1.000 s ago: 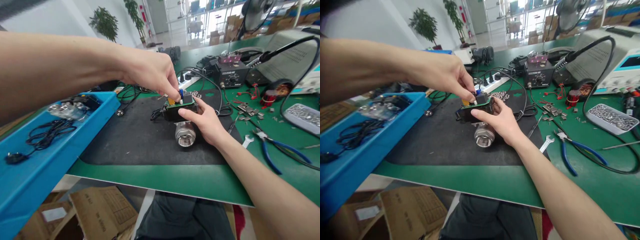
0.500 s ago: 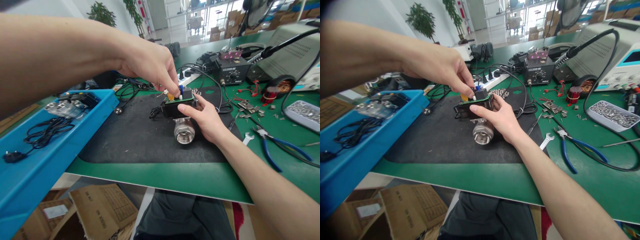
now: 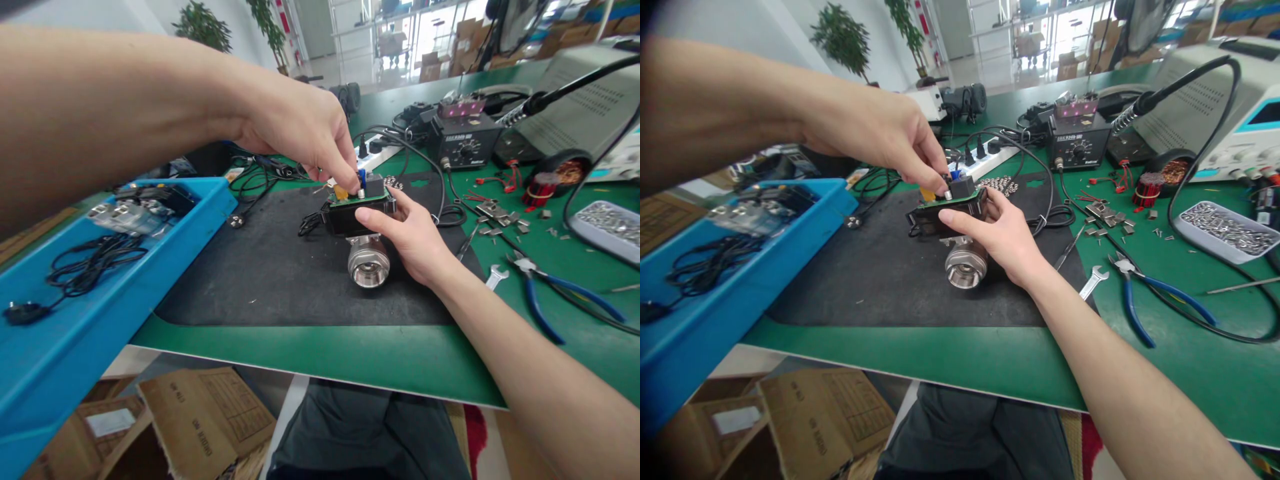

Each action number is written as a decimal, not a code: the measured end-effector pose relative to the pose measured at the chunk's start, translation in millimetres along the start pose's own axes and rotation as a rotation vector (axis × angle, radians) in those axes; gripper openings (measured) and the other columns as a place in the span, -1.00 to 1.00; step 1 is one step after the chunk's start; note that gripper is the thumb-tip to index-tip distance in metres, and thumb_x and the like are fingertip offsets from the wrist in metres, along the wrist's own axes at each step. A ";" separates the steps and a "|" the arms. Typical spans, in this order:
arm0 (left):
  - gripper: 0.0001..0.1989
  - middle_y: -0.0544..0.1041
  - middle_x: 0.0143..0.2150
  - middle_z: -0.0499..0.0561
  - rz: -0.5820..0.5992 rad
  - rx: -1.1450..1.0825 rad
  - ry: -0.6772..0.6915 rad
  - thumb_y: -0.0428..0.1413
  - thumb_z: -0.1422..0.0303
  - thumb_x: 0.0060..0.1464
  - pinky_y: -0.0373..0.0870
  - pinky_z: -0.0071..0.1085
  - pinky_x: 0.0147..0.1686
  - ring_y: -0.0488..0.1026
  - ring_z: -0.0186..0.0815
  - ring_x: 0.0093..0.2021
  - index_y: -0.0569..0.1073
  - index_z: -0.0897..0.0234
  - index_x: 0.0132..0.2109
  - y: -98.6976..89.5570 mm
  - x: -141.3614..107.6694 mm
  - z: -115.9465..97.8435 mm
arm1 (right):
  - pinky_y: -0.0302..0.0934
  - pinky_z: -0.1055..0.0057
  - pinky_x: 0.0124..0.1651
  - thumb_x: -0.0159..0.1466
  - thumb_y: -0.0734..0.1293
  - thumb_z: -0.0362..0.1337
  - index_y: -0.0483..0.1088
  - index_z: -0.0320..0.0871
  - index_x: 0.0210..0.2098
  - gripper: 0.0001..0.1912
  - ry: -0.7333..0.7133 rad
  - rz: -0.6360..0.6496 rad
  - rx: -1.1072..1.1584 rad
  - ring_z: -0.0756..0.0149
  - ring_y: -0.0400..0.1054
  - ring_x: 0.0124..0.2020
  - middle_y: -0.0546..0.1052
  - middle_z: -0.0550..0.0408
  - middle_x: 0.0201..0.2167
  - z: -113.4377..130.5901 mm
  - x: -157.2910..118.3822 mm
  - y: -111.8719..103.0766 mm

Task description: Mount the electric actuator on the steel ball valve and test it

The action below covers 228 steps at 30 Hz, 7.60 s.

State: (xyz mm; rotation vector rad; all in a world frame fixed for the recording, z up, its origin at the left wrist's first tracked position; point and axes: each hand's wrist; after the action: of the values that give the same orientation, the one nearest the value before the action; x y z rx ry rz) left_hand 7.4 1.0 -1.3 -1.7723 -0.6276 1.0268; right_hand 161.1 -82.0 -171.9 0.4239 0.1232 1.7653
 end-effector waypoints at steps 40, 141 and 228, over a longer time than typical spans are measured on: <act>-0.60 0.54 -0.45 -0.08 -0.089 0.075 -0.019 0.32 0.01 -0.10 0.15 -0.41 -0.30 0.38 -0.31 -0.34 0.72 0.18 -0.20 2.7 -6.7 -4.7 | 0.30 0.31 0.34 0.14 0.54 -0.03 0.41 -0.09 0.10 -0.40 -0.023 0.021 -0.020 0.29 0.42 0.18 0.53 0.12 0.12 1.0 0.0 1.6; -0.82 0.69 -0.27 -0.10 -0.163 -0.143 0.407 0.23 0.22 0.20 0.36 -0.45 -0.33 0.58 -0.32 -0.29 0.70 0.09 -0.12 3.3 -17.8 27.0 | 0.40 0.50 0.18 0.09 0.59 -0.25 0.30 0.02 0.27 -0.21 0.149 -0.038 0.048 0.34 0.46 0.15 0.47 0.11 0.20 8.5 1.4 2.6; -0.71 0.47 0.08 0.11 -1.013 0.179 -0.151 0.05 0.16 0.37 0.40 -0.35 -0.26 0.53 -0.13 -0.02 0.47 0.09 0.14 110.1 132.7 141.9 | 0.16 0.10 0.43 0.21 0.50 -0.12 0.27 -0.03 0.35 -0.24 0.261 -0.309 0.226 0.10 0.36 0.27 0.45 -0.02 0.23 -6.0 10.6 -2.5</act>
State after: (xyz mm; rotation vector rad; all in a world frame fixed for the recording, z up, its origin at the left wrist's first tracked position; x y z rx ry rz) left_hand -49.4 127.1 -176.6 -0.9821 -1.2959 0.4692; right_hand 159.5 -70.4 -175.9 0.3143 0.5491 1.4977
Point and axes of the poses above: each hand's wrist, its own x-axis towards the middle knuckle, its own y-axis out of the palm, z = x × y
